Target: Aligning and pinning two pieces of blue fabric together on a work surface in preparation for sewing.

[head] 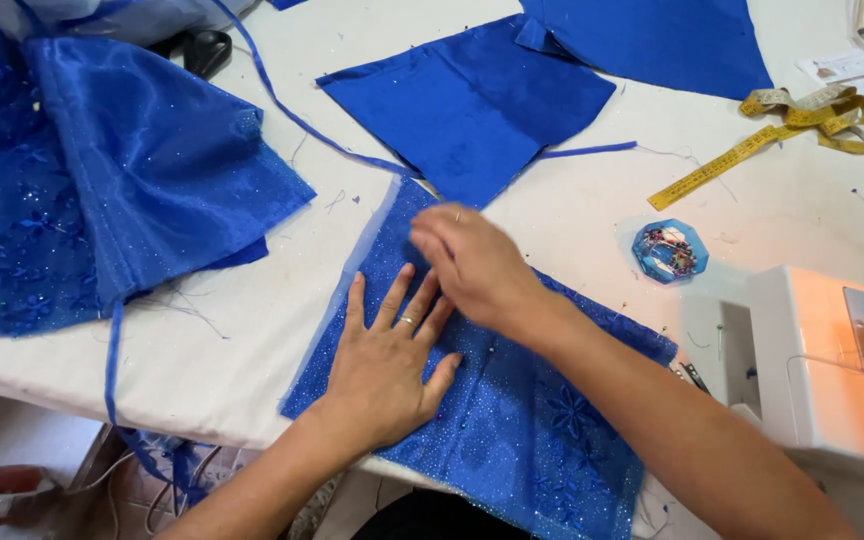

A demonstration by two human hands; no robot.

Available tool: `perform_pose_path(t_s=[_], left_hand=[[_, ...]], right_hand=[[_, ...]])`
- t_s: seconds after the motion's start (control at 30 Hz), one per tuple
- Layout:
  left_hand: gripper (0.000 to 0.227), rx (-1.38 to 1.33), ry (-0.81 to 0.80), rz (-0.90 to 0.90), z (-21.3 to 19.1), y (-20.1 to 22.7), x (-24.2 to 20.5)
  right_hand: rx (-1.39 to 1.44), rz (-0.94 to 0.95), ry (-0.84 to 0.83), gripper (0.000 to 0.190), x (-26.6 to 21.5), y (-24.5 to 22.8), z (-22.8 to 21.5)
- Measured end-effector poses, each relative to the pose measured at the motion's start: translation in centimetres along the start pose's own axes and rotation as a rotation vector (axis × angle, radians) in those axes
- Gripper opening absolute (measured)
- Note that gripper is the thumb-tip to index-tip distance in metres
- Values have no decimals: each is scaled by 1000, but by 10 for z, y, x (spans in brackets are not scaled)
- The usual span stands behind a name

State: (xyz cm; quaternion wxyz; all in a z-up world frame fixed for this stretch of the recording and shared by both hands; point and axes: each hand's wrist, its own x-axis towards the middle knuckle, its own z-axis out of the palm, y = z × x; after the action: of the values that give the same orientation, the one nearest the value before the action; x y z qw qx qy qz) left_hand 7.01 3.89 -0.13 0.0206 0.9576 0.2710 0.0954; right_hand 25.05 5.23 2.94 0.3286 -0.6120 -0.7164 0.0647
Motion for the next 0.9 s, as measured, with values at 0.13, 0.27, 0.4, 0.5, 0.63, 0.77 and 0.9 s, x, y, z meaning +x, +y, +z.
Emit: perform_pose_path(t_s=[0.13, 0.27, 0.4, 0.5, 0.63, 0.77, 0.9], left_hand=[[76, -5, -54, -17, -3, 0, 0], [77, 94, 114, 19, 6, -6, -9], [102, 69, 99, -6, -2, -13, -19], [110, 94, 116, -11, -5, -18, -28], [117, 149, 174, -6, -8, -18, -30], [119, 177, 159, -1, -4, -19, -30], [120, 219, 142, -11, 3, -21, -30]], right_hand=[[-91, -19, -260, 54, -37, 1, 9], [-178, -38, -248, 64, -41, -2, 9], [-361, -34, -320, 82, -41, -6, 10], [-417, -38, -319, 89, -40, -9, 10], [-427, -20, -302, 96, -41, -11, 7], [-390, 16, -360, 98, -35, -12, -11], [-365, 107, -326, 48, -27, 3, -89]])
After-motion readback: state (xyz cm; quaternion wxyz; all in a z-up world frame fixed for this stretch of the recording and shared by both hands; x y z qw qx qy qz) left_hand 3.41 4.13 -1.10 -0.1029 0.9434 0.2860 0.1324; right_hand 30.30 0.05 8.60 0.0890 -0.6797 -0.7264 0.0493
